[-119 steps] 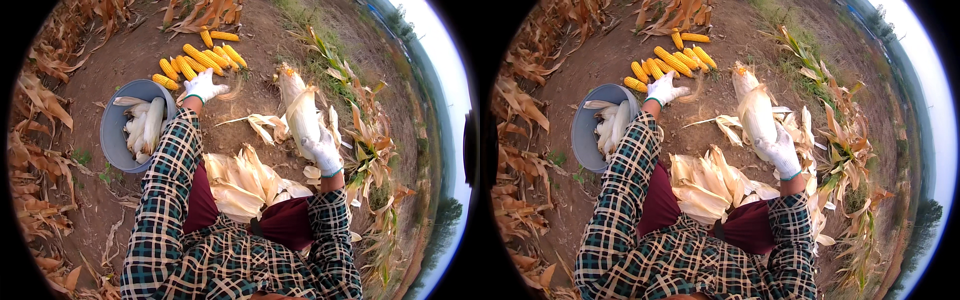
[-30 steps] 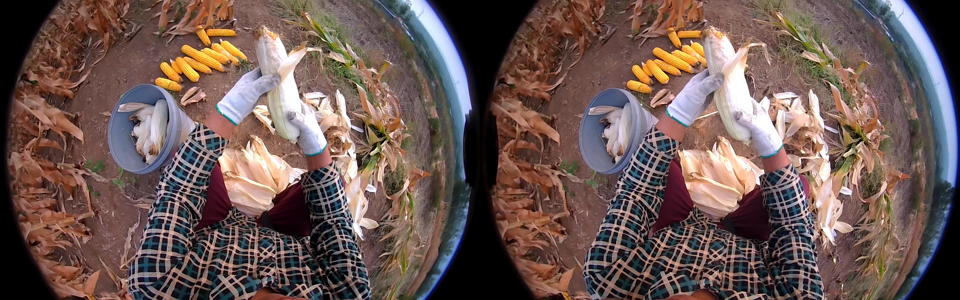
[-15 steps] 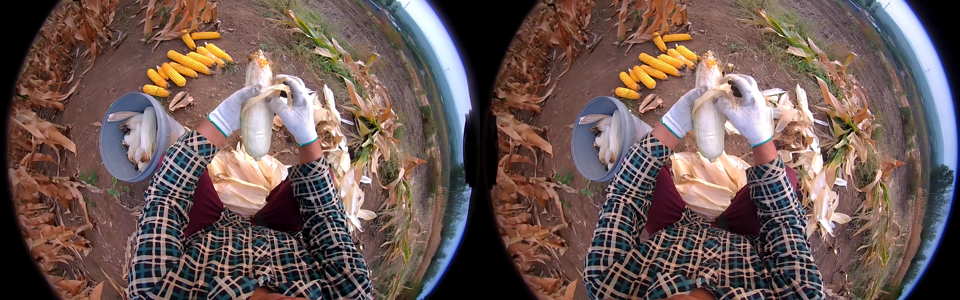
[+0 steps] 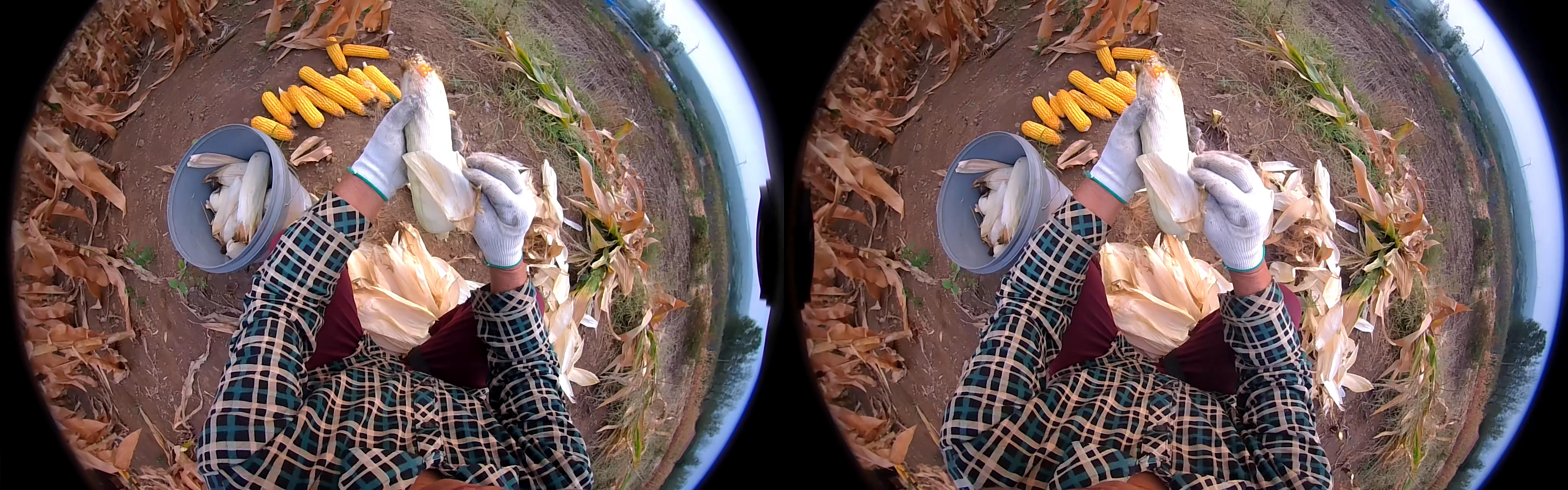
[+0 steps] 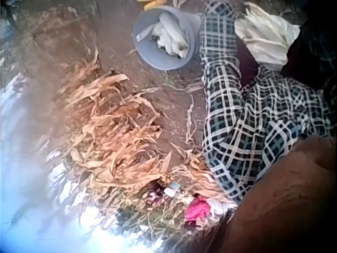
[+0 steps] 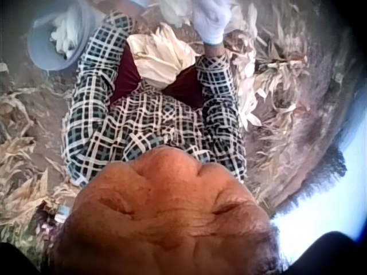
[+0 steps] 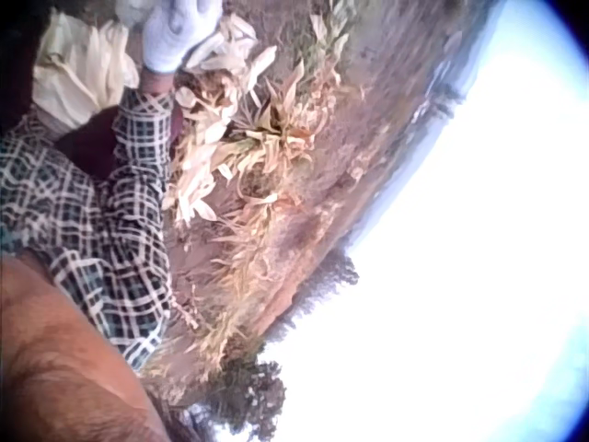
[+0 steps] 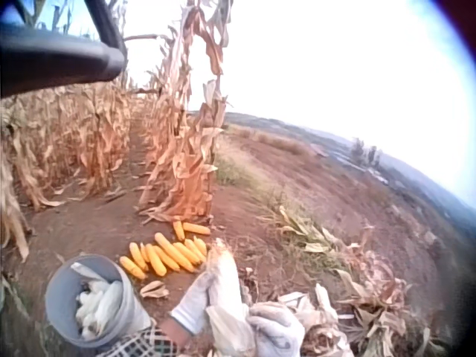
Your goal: The person sits on the ground in a cornfield and shucks corn cobs by hand. They remove the husks, place the shucked cobs on the ground, and discard the husks into a nearby bucket.
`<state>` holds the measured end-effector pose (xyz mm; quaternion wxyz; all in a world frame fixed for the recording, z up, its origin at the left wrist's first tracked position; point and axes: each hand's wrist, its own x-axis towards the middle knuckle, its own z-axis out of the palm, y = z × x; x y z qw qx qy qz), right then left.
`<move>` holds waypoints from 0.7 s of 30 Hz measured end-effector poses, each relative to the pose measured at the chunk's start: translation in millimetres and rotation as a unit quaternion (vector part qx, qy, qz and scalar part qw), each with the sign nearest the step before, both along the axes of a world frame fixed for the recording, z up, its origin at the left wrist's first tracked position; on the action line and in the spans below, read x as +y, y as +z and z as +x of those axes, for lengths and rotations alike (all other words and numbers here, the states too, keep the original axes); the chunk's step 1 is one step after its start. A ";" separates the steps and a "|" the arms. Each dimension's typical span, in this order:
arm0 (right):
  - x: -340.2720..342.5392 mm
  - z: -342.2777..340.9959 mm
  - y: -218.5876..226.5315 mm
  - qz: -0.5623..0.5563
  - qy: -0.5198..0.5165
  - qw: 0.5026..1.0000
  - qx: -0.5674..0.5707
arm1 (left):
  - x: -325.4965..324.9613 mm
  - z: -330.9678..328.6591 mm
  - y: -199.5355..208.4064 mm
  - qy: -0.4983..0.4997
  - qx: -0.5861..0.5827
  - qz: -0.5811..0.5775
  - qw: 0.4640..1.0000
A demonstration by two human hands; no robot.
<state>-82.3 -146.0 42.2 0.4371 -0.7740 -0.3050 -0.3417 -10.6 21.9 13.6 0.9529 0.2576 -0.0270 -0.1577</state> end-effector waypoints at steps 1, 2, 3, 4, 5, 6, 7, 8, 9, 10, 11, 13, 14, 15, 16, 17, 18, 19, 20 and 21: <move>2.0 -1.9 1.7 -0.002 -0.005 1.000 -0.008 | 0.9 0.7 0.5 0.011 -0.001 0.004 1.000; 4.0 -3.7 3.4 -0.003 -0.010 1.000 -0.016 | 2.7 1.6 1.0 0.022 -0.003 0.007 1.000; 5.4 -5.1 3.0 -0.002 -0.004 1.000 -0.021 | 5.4 2.6 0.3 0.011 -0.007 0.009 1.000; 6.1 -6.0 2.4 -0.001 0.003 1.000 -0.026 | 8.0 5.0 0.1 0.027 0.004 0.018 0.999; 6.4 -7.3 2.0 0.000 0.009 0.999 -0.031 | 11.0 8.6 0.5 0.043 0.015 0.026 0.999; 4.7 -9.8 2.6 -0.004 0.010 0.999 -0.036 | 15.1 13.7 0.5 0.059 0.027 0.034 0.997; 1.6 -13.1 4.3 -0.010 0.011 0.999 -0.041 | 27.6 24.9 -4.1 0.049 0.061 0.005 0.997; 0.1 -17.9 6.7 -0.015 0.012 0.999 -0.045 | 39.5 35.2 -8.9 0.091 0.074 0.038 0.992; -0.2 -26.8 15.5 -0.021 -0.004 0.999 -0.046 | 50.9 43.0 -9.9 0.124 0.097 0.045 0.986; 1.3 -32.1 20.6 0.009 0.009 0.999 -0.044 | 67.8 48.0 -9.2 0.162 0.120 0.054 0.978; 0.4 -36.9 25.5 0.017 0.016 0.999 -0.041 | 84.9 51.5 -8.9 0.199 0.132 0.057 0.969; -8.6 -40.6 23.7 0.018 -0.004 0.999 -0.036 | 100.0 54.4 -7.4 0.254 0.175 0.059 0.949; -12.9 -38.3 18.1 0.004 -0.027 1.000 -0.014 | 105.4 52.6 -8.9 0.258 0.140 0.057 0.954; -15.2 -35.7 13.1 0.016 -0.012 1.000 0.008 | 109.1 53.4 -8.4 0.259 0.151 0.055 0.952; -15.7 -33.8 9.4 0.029 0.002 0.999 0.029 | 111.9 54.5 -7.7 0.260 0.163 0.053 0.950; -14.6 -31.0 6.8 0.051 0.021 0.998 0.040 | 110.8 53.7 -9.0 0.258 0.172 0.035 0.950; -13.4 -25.8 6.6 0.072 0.038 0.995 0.049 | 104.1 52.8 -9.5 0.254 0.181 0.015 0.950; -11.8 -21.2 7.6 0.092 0.055 0.993 0.059 | 97.9 52.6 -8.5 0.249 0.190 -0.004 0.950; -10.1 -14.6 8.0 0.109 0.072 0.988 0.078 | 92.6 53.9 -7.8 0.227 0.195 0.004 0.954; -0.2 -8.0 5.2 0.121 0.100 0.982 0.107 | 96.1 55.2 -12.0 0.212 0.200 0.018 0.957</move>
